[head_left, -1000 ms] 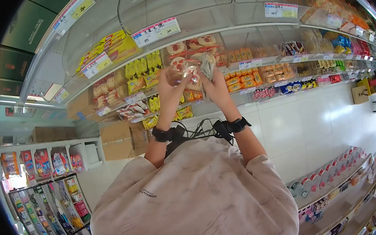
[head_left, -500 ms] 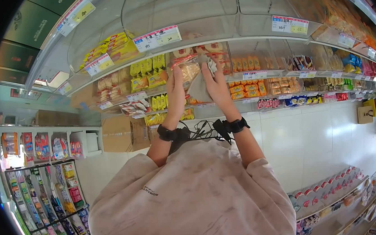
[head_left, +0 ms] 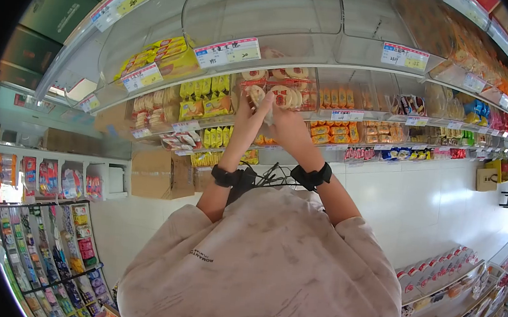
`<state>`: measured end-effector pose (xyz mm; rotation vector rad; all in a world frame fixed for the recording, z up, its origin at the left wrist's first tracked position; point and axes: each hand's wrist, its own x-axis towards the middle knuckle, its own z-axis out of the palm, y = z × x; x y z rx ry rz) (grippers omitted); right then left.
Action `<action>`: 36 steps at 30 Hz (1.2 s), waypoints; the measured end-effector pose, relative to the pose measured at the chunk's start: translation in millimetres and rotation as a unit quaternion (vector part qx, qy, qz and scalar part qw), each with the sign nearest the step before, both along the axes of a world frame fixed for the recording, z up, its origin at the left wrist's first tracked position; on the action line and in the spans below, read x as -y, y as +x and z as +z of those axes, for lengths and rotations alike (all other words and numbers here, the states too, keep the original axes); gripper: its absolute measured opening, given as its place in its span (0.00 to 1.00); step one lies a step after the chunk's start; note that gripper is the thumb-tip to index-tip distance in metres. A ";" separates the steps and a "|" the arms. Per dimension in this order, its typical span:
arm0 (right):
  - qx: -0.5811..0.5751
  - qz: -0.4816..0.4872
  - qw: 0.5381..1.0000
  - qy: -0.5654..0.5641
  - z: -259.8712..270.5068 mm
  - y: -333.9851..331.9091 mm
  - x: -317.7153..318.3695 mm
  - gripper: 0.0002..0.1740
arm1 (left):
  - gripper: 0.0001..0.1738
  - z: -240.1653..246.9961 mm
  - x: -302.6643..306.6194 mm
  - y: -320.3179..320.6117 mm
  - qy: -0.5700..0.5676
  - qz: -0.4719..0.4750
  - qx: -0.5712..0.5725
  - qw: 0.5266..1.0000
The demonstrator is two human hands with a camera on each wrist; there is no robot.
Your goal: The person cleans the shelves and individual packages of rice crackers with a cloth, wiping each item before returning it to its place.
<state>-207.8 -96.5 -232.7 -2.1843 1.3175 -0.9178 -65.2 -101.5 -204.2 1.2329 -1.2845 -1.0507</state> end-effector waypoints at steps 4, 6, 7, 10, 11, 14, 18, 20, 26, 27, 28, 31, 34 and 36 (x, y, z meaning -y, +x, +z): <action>0.153 0.058 0.984 -0.063 -12.0 -2.1 1.5 0.19 | 0.34 0.4 3.8 6.2 0.096 0.040 -0.176 0.979; 0.265 -0.057 0.962 0.001 -6.9 -9.4 4.9 0.18 | 0.29 -0.9 12.5 16.7 0.104 0.024 -0.281 0.954; 0.318 -0.114 0.941 0.035 -1.8 -12.1 6.2 0.18 | 0.30 -4.9 14.1 20.1 0.102 0.019 -0.263 0.959; 0.376 -0.075 0.899 0.211 11.8 -14.1 8.9 0.18 | 0.32 -6.8 12.4 21.3 0.102 0.015 -0.206 0.973; 0.375 -0.051 0.906 0.190 12.1 -11.6 4.8 0.19 | 0.32 -5.4 11.6 18.6 0.104 0.017 -0.184 0.977; 0.365 0.019 0.916 0.168 11.8 -6.7 5.3 0.20 | 0.33 -9.7 20.6 19.1 0.120 -0.002 -0.134 0.984; 0.318 0.009 0.921 0.226 1.5 -18.6 33.2 0.20 | 0.27 -17.0 26.0 10.8 -0.060 0.050 0.029 0.997; 0.287 -0.024 0.935 0.208 -0.2 -16.4 51.8 0.20 | 0.24 -17.4 36.7 4.5 -0.222 0.129 0.204 0.945; 0.231 -0.146 0.962 0.031 -32.2 -1.6 80.0 0.20 | 0.14 -46.6 45.3 -1.8 -0.138 -0.045 0.288 0.946; 0.193 -0.155 0.969 0.014 -30.2 -2.2 78.1 0.21 | 0.12 -61.9 48.2 1.1 -0.181 -0.037 0.352 0.918; 0.153 -0.163 0.975 0.000 -27.9 -4.8 74.9 0.23 | 0.10 -91.8 51.5 3.4 -0.219 -0.028 0.413 0.883; 0.130 -0.126 0.983 -0.014 -2.0 -5.0 70.4 0.27 | 0.08 -79.5 42.1 2.8 -0.220 -0.031 0.375 0.900; 0.060 -0.070 0.995 -0.038 -33.1 12.1 88.1 0.30 | 0.11 -53.7 27.2 18.7 -0.130 -0.046 0.234 0.962; 0.050 -0.003 0.995 0.084 -45.7 19.2 96.8 0.32 | 0.13 -22.8 12.8 39.2 -0.092 -0.045 0.120 0.987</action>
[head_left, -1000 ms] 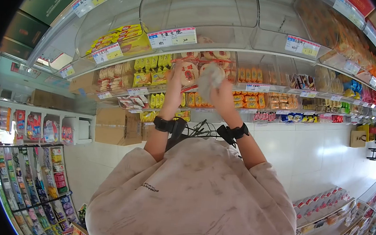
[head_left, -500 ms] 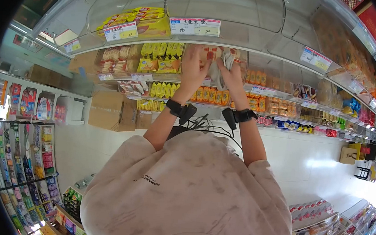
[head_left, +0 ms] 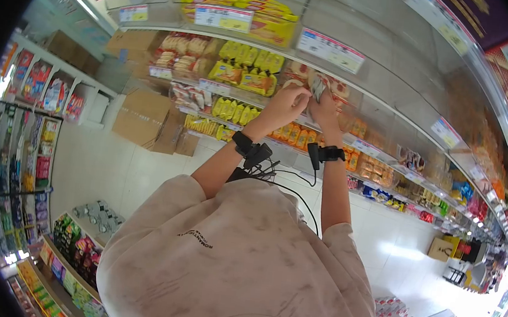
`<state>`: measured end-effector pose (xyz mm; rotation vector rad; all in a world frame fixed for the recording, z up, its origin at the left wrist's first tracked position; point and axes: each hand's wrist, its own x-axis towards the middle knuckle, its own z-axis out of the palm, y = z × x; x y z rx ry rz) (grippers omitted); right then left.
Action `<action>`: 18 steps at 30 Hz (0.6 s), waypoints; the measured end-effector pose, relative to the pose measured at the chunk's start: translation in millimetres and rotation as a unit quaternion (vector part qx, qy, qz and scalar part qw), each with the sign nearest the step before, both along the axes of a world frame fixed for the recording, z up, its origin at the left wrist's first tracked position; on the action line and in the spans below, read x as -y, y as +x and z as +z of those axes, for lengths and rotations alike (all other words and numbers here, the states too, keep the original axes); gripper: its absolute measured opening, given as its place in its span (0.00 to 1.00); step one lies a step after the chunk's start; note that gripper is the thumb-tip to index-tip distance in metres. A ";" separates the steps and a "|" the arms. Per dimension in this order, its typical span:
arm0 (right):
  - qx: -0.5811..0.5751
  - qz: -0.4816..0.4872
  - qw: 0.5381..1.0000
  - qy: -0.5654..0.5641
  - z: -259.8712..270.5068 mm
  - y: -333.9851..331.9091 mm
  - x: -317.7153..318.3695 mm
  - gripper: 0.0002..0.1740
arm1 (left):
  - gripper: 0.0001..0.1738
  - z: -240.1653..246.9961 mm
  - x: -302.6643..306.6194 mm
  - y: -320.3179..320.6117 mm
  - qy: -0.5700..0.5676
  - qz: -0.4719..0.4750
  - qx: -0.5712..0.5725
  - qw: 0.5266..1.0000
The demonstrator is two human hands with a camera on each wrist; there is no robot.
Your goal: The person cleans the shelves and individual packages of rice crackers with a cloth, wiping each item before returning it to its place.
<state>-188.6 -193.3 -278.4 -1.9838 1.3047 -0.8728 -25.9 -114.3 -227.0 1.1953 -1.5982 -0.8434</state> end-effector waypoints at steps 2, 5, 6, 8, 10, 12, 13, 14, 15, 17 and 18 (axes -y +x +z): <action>-0.037 -0.040 0.999 0.009 -8.6 6.8 -1.2 0.32 | 0.14 6.7 -5.3 24.2 -0.033 0.033 -0.071 0.996; -0.042 -0.055 0.994 0.087 -8.7 -1.2 8.7 0.29 | 0.14 25.0 -18.8 81.3 0.058 0.063 -0.156 0.984; -0.037 -0.056 0.990 0.123 -5.3 -2.5 9.6 0.28 | 0.14 20.8 -18.4 104.8 0.056 0.063 -0.181 0.980; -0.019 -0.112 0.989 -0.089 0.1 6.0 -3.6 0.23 | 0.14 26.9 -25.7 150.8 0.087 0.116 -0.200 0.969; 0.021 -0.148 0.970 -0.192 19.5 24.9 -25.6 0.20 | 0.14 22.6 -29.8 197.2 0.103 0.166 -0.231 0.953; 0.081 -0.169 0.965 -0.186 61.2 68.4 -55.8 0.18 | 0.13 4.3 -24.3 242.8 0.106 0.211 -0.273 0.933; 0.122 -0.133 0.977 -0.114 66.5 88.8 -66.5 0.17 | 0.13 0.2 -22.6 260.8 0.105 0.232 -0.283 0.925; 0.162 -0.095 0.981 -0.044 70.9 110.1 -75.6 0.17 | 0.13 -2.8 -20.6 277.6 0.102 0.252 -0.294 0.916; 0.202 -0.057 0.977 0.026 76.7 132.4 -83.5 0.16 | 0.13 -6.6 -17.4 294.5 0.099 0.272 -0.305 0.907; 0.157 0.001 0.982 0.109 96.4 181.6 -96.8 0.18 | 0.13 -16.6 -10.2 325.5 0.105 0.280 -0.294 0.908; 0.155 0.041 0.985 0.064 90.1 206.8 -95.3 0.17 | 0.13 -17.4 -8.4 338.4 0.119 0.282 -0.280 0.910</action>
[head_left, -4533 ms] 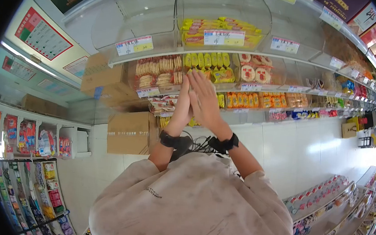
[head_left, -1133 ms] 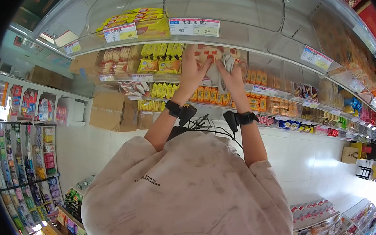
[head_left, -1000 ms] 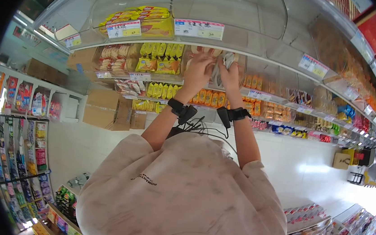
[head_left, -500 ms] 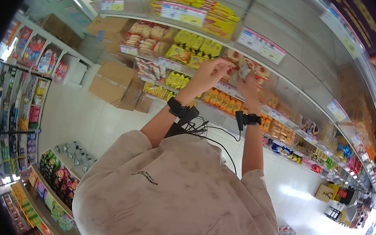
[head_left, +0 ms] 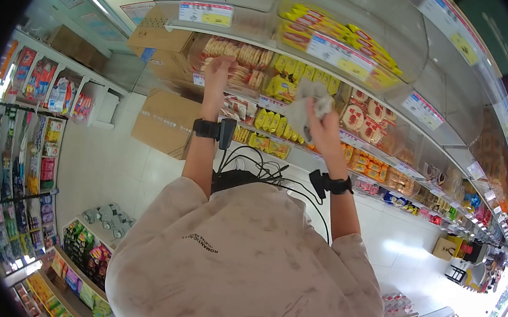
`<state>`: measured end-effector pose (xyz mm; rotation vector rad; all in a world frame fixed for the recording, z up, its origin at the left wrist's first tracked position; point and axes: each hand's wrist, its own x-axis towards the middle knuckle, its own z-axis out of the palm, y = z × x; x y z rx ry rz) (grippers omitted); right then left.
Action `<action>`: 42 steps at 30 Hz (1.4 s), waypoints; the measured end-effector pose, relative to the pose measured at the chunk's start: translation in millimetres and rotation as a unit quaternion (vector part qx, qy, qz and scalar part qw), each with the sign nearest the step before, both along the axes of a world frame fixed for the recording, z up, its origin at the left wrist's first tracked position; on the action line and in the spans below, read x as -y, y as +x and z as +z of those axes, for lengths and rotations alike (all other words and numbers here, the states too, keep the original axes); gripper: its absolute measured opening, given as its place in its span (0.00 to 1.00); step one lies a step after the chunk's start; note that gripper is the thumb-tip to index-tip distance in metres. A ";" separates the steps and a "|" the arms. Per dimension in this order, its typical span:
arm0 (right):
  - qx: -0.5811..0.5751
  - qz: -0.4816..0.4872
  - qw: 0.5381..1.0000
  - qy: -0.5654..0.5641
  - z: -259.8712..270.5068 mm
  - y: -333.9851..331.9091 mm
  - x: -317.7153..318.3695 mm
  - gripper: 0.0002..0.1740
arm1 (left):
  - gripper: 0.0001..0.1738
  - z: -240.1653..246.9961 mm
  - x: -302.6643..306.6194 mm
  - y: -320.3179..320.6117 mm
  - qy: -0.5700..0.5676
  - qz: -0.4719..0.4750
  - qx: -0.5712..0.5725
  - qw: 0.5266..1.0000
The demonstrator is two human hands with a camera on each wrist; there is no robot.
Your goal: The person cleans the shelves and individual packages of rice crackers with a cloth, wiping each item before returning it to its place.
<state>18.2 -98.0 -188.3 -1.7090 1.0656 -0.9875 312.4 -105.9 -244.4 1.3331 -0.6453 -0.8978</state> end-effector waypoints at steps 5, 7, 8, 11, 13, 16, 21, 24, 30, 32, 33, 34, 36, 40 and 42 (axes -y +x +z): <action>-0.029 0.020 0.998 -0.053 -4.7 120.7 16.2 0.17 | 0.15 -16.9 9.0 44.2 0.013 -0.081 -0.017 0.997; 0.011 -0.004 0.996 -0.090 -16.1 164.1 32.3 0.18 | 0.17 -33.3 22.1 59.5 -0.012 -0.076 0.027 0.997; 0.019 -0.025 0.997 -0.071 -20.7 182.2 37.0 0.19 | 0.18 -41.7 28.4 65.4 -0.024 -0.073 0.049 0.996; 0.004 -0.082 0.994 -0.069 -34.3 225.2 59.4 0.23 | 0.20 -62.5 53.1 75.6 -0.032 -0.064 0.199 0.977; -0.068 -0.113 0.983 -0.128 -66.5 240.0 82.0 0.24 | 0.22 -78.1 69.8 85.0 -0.039 -0.128 0.186 0.973; -0.054 -0.119 0.991 -0.026 -111.9 250.9 116.8 0.27 | 0.23 -77.4 87.0 82.4 -0.042 -0.179 0.236 0.954; -0.270 -0.189 0.935 -0.128 -122.9 249.6 119.8 0.29 | 0.24 -62.5 93.0 77.5 -0.024 -0.169 0.315 0.934; -0.326 -0.172 0.919 -0.142 -121.0 248.2 124.5 0.26 | 0.28 -65.2 97.9 78.3 -0.027 -0.178 0.328 0.927; -0.395 -0.128 0.904 -0.103 -115.4 253.8 134.3 0.26 | 0.32 -77.5 108.9 87.9 -0.043 -0.204 0.308 0.928; -0.374 -0.134 0.915 -0.074 -117.0 253.4 136.8 0.26 | 0.32 -88.8 111.1 89.3 -0.059 -0.201 0.329 0.921; -0.352 -0.137 0.924 -0.060 -117.0 252.4 138.9 0.27 | 0.32 -84.5 105.7 89.6 -0.053 -0.201 0.327 0.922; -0.330 -0.143 0.932 -0.045 -117.1 252.3 140.8 0.27 | 0.33 -79.8 101.0 88.0 -0.049 -0.203 0.325 0.923; -0.306 -0.159 0.938 -0.030 -118.3 253.8 143.5 0.28 | 0.33 -76.1 100.2 87.4 -0.056 -0.196 0.337 0.919; -0.347 -0.156 0.922 -0.068 -115.9 253.1 137.2 0.24 | 0.33 -87.5 100.5 88.5 -0.051 -0.243 0.255 0.934; -0.334 -0.169 0.922 -0.098 -121.2 251.0 139.1 0.24 | 0.33 -86.8 94.9 79.5 -0.081 -0.273 0.152 0.947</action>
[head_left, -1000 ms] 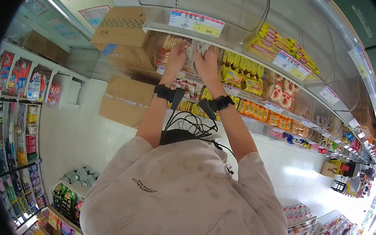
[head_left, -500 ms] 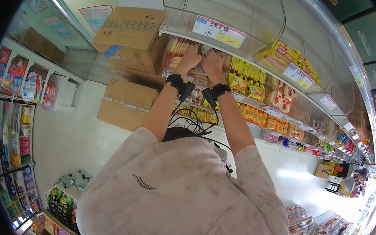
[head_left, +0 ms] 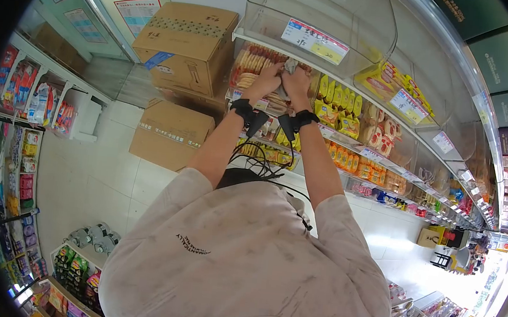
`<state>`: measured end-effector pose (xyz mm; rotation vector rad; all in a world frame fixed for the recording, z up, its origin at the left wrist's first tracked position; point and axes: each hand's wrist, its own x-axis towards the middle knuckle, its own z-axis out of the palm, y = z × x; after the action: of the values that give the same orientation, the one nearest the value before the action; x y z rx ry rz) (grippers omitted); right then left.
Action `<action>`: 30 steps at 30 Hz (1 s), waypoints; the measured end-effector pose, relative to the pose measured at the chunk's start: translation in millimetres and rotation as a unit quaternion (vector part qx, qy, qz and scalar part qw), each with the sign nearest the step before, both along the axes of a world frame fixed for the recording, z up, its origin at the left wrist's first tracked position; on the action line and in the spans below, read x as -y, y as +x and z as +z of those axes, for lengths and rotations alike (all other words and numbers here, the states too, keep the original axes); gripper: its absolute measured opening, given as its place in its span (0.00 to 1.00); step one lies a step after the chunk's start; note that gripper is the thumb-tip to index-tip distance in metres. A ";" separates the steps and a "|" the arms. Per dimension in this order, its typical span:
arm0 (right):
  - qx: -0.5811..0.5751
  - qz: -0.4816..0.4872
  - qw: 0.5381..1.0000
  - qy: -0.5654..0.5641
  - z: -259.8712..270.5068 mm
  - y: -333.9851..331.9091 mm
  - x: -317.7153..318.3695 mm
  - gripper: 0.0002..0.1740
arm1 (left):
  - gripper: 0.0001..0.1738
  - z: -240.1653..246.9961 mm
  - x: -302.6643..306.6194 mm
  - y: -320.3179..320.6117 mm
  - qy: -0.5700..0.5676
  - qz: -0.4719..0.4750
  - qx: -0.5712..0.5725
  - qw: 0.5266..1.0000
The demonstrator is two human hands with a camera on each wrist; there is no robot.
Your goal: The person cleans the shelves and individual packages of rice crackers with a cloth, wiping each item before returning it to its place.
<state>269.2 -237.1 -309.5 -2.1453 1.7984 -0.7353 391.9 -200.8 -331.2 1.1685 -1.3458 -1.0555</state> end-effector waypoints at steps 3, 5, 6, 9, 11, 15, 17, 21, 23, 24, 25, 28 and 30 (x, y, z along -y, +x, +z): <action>0.007 0.003 0.999 -0.040 -13.0 -7.0 0.4 0.23 | 0.34 7.3 -10.7 -15.6 -0.002 0.095 0.224 0.970; 0.020 0.024 0.998 -0.045 -14.1 -9.6 0.9 0.23 | 0.33 2.8 -5.3 -17.4 -0.025 0.090 0.170 0.981; 0.032 0.042 0.998 -0.037 -11.4 -10.6 1.6 0.23 | 0.33 1.4 -7.4 -18.6 -0.034 0.086 0.143 0.985; 0.014 0.064 0.998 0.009 -4.0 -10.4 15.5 0.24 | 0.31 1.0 -10.7 -21.5 -0.099 0.123 0.123 0.980; -0.007 0.064 0.998 0.001 -8.1 -10.9 24.6 0.25 | 0.31 -2.6 -12.7 -22.8 -0.091 0.130 0.096 0.983; -0.028 0.049 0.997 -0.053 -14.8 -12.5 27.9 0.24 | 0.28 -31.4 0.4 -22.6 -0.070 0.127 0.022 0.989; -0.005 0.028 0.999 -0.029 -1.5 -13.5 15.7 0.23 | 0.26 -8.9 -17.7 -22.5 -0.037 0.127 -0.056 0.990; -0.021 0.040 0.998 -0.043 15.7 -10.0 -1.9 0.19 | 0.22 -1.0 -26.2 -19.2 -0.051 0.151 -0.120 0.980; -0.032 0.045 0.997 -0.048 17.5 -10.9 1.0 0.18 | 0.21 -2.4 -23.4 -18.7 -0.065 0.150 -0.093 0.982; -0.036 0.043 0.997 -0.051 19.4 -12.2 -2.1 0.18 | 0.21 -2.3 -23.9 -19.0 -0.071 0.149 -0.080 0.983; -0.038 0.043 0.997 -0.056 21.3 -11.6 -4.5 0.18 | 0.21 -2.2 -24.1 -17.7 -0.059 0.141 -0.084 0.985; -0.024 0.035 0.996 -0.085 21.9 -10.4 -8.2 0.18 | 0.22 -4.6 -25.3 -14.6 -0.039 0.131 -0.091 0.986; 0.000 0.033 0.995 -0.098 24.0 -11.9 -9.7 0.19 | 0.21 -7.5 -22.5 -15.2 -0.051 0.146 -0.092 0.984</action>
<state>257.3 -227.4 -285.4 -2.3151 1.7096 -0.9291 376.7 -178.3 -338.7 1.1239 -1.0349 -0.8501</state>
